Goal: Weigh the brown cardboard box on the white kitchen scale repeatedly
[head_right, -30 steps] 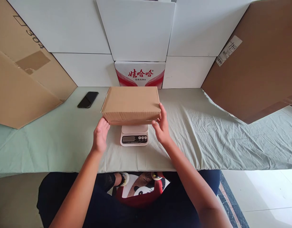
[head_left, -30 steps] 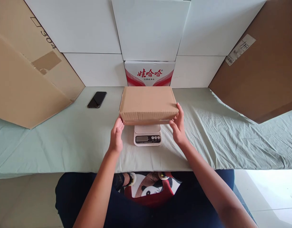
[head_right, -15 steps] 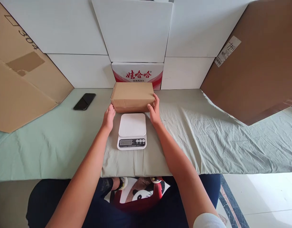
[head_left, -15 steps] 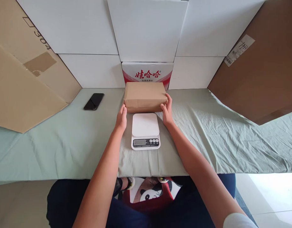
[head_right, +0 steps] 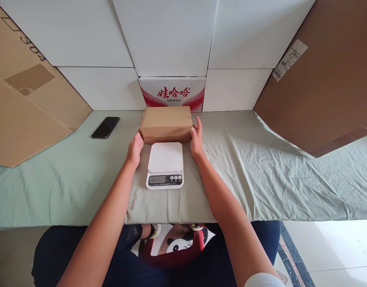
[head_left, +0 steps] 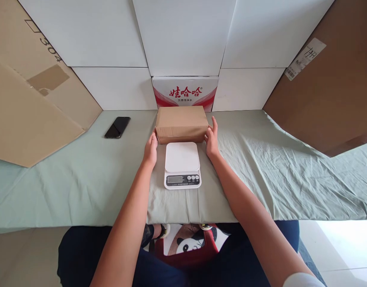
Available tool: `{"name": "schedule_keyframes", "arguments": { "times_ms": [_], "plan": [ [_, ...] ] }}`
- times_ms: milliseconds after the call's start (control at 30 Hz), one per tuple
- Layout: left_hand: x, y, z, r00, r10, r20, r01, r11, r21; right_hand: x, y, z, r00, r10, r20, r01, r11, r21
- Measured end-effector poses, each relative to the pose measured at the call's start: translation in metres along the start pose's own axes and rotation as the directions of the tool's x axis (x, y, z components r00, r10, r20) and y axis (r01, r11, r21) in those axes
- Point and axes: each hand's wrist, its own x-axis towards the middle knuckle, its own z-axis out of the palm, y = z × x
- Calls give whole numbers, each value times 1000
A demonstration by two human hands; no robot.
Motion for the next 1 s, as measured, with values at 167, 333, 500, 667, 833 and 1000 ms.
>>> {"name": "schedule_keyframes", "arguments": {
  "times_ms": [167, 333, 500, 667, 833, 1000],
  "plan": [
    [-3, 4, -9, 995, -28, -96, 23, 998, -55, 3, 3, -10, 993, 114, -43, -110, 990, 91],
    [-4, 5, -3, 996, -50, -76, 45, 997, -65, -6, -9, -3, 991, 102, 83, -110, 989, 100],
    [-4, 5, 4, 999, -44, 15, 45, 998, -48, -12, -17, 3, 988, -4, 154, 6, 1000, -16],
    [-2, 1, 3, 999, -30, 19, 31, 999, -27, -13, -23, 5, 984, -40, 171, 48, 998, -46],
    [-1, -5, 1, 999, -39, 8, 39, 999, -1, -15, -25, 7, 982, -62, 178, 79, 993, -92],
    [-2, 1, 2, 1000, -13, -8, 13, 1000, 15, -12, -27, 6, 983, -106, 150, 122, 988, -99]
  ]
}}
